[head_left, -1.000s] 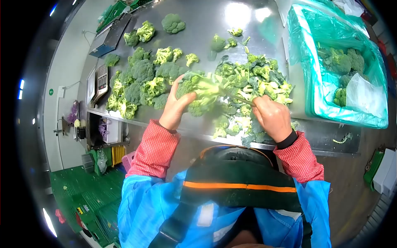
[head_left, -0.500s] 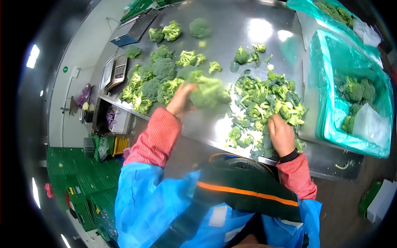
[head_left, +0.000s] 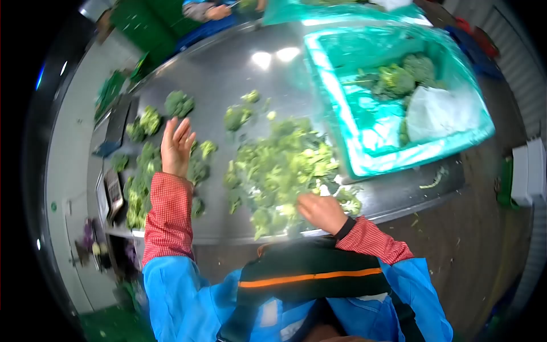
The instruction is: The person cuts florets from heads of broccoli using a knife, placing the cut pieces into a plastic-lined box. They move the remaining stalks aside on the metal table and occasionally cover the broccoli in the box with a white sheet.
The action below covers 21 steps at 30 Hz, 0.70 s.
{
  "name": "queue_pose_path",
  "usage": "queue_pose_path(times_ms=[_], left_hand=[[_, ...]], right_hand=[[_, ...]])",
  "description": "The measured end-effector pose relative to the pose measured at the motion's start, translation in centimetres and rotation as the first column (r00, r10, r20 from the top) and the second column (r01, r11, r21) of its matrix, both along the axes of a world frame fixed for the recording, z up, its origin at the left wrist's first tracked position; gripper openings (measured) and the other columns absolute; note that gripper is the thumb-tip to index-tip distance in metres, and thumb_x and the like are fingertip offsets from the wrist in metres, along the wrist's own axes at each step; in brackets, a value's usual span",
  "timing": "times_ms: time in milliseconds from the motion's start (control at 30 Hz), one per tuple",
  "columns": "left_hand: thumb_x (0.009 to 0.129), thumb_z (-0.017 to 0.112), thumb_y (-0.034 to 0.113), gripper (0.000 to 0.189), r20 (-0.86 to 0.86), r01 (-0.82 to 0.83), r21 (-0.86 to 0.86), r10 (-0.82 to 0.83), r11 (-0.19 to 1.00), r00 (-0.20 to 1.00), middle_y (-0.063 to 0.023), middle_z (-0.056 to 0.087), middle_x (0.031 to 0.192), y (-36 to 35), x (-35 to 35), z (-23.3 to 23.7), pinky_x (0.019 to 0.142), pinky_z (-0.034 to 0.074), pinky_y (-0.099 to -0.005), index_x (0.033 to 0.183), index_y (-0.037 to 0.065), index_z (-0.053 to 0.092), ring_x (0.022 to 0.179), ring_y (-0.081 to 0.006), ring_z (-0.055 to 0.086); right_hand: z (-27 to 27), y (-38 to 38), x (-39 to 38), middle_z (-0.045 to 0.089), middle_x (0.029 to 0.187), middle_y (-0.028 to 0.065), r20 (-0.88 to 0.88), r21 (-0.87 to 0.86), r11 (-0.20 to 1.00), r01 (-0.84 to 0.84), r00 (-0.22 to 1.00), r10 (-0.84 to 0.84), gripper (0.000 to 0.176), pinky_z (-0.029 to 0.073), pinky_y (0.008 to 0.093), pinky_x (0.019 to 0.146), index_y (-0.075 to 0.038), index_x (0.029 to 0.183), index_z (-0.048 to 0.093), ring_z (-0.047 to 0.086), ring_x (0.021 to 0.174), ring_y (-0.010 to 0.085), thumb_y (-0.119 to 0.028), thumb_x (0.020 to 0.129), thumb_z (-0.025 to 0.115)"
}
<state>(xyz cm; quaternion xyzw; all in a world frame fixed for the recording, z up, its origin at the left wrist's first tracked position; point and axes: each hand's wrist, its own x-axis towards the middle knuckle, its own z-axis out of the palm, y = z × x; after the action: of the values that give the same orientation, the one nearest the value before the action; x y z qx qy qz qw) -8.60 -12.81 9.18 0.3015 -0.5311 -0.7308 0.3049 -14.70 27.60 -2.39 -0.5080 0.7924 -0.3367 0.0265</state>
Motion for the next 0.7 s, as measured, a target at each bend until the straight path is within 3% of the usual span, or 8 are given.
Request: queue_pose_path(times_ms=[100, 167, 267, 367, 400, 467, 533, 700], left_hand=[[0.099, 0.06, 0.032, 0.052, 0.034, 0.34, -0.214, -0.34, 0.916, 0.94, -0.0141, 0.064, 0.127, 8.4, -9.9, 3.4, 0.097, 0.051, -0.0322, 0.138, -0.001, 0.049, 0.118, -0.022, 0.061], [0.1, 0.059, 0.027, 0.047, 0.218, 0.561, -0.309, -0.517, 0.768, 0.828, -0.0145, 0.065, 0.126, 14.6, -16.1, 5.0, 0.098, 0.05, -0.0308, 0.137, -0.001, 0.051, 0.116, -0.0194, 0.062], [0.092, 0.07, 0.021, 0.047, 0.351, 0.789, -0.494, -0.747, 0.365, 0.565, -0.0117, 0.066, 0.123, 21.2, -25.9, 2.1, 0.096, 0.049, -0.0335, 0.133, 0.001, 0.057, 0.113, -0.0183, 0.061], [0.08, 0.079, 0.03, 0.064, 0.526, 0.691, -0.722, -0.629, 0.026, 0.573, -0.0131, 0.063, 0.13, 28.6, -33.9, -1.2, 0.1, 0.049, -0.0373, 0.134, 0.004, 0.057, 0.117, -0.0268, 0.061], [0.078, 0.079, 0.028, 0.067, 0.536, 0.6, -0.794, -0.581, -0.1, 0.613, -0.0173, 0.06, 0.134, 30.6, -36.5, -2.8, 0.104, 0.046, -0.0421, 0.136, 0.005, 0.055, 0.123, -0.0331, 0.057], [0.077, 0.076, 0.023, 0.076, 0.683, 0.631, -0.718, -0.47, -0.293, 0.56, -0.0201, 0.049, 0.144, 34.1, -40.7, -4.6, 0.11, 0.039, -0.0452, 0.144, 0.008, 0.044, 0.134, -0.0376, 0.045], [0.079, 0.074, 0.024, 0.077, 0.711, 0.577, -0.701, -0.357, -0.419, 0.605, -0.019, 0.043, 0.147, 36.9, -43.5, -7.3, 0.11, 0.038, -0.0478, 0.147, 0.01, 0.04, 0.137, -0.0385, 0.039], [0.09, 0.058, 0.036, 0.063, 0.623, 0.49, -0.661, -0.052, -0.568, 0.781, -0.0197, 0.036, 0.148, 41.0, -46.9, -12.1, 0.104, 0.039, -0.0548, 0.149, 0.028, 0.038, 0.138, -0.0396, 0.035]], right_hand=[[0.4, 2.1, -0.9, 0.066, 0.084, 0.0096, 0.039, 0.041, 0.999, -0.032, 0.999, 0.031, 0.014, 0.053, 0.0387, 0.055, -0.009, 0.096, 0.063, 0.066, 0.064, 0.0288, -0.022, 0.089, 0.064], [0.5, 3.6, -1.6, 0.064, 0.084, 0.0079, 0.032, 0.028, 0.999, -0.043, 0.999, 0.042, 0.015, 0.053, 0.0378, 0.056, -0.01, 0.096, 0.062, 0.065, 0.067, 0.0263, -0.023, 0.09, 0.063], [1.0, 5.9, -2.8, 0.06, 0.085, 0.0038, -0.183, -0.036, 0.997, -0.069, 0.981, 0.061, 0.013, 0.051, 0.0367, 0.059, -0.011, 0.093, 0.061, 0.063, 0.076, 0.0204, -0.024, 0.091, 0.061], [0.8, 8.3, -4.2, 0.064, 0.087, 0.0072, -0.006, 0.061, 0.996, -0.068, 0.998, 0.068, 0.016, 0.053, 0.0352, 0.056, -0.008, 0.098, 0.065, 0.065, 0.072, 0.0253, -0.017, 0.086, 0.062], [1.3, 9.1, -5.3, 0.061, 0.083, 0.0066, -0.241, -0.037, 0.989, -0.144, 0.962, 0.131, 0.013, 0.052, 0.0342, 0.053, -0.009, 0.095, 0.064, 0.063, 0.071, 0.0241, -0.015, 0.085, 0.061], [0.7, 10.7, -5.9, 0.063, 0.086, 0.0076, -0.165, -0.056, 0.992, -0.112, 0.981, 0.102, 0.014, 0.053, 0.0362, 0.052, -0.008, 0.096, 0.064, 0.064, 0.068, 0.0248, -0.018, 0.087, 0.063], [0.2, 12.2, -6.2, 0.065, 0.086, 0.0096, 0.02, -0.031, 0.999, -0.037, 0.999, 0.038, 0.018, 0.056, 0.0373, 0.054, -0.007, 0.098, 0.065, 0.066, 0.065, 0.0272, -0.022, 0.089, 0.064], [-2.0, 15.1, -7.6, 0.067, 0.085, 0.0126, -0.001, -0.041, 0.999, 0.011, 1.0, -0.011, 0.021, 0.057, 0.0366, 0.056, -0.007, 0.104, 0.066, 0.068, 0.067, 0.0269, -0.022, 0.09, 0.064]])
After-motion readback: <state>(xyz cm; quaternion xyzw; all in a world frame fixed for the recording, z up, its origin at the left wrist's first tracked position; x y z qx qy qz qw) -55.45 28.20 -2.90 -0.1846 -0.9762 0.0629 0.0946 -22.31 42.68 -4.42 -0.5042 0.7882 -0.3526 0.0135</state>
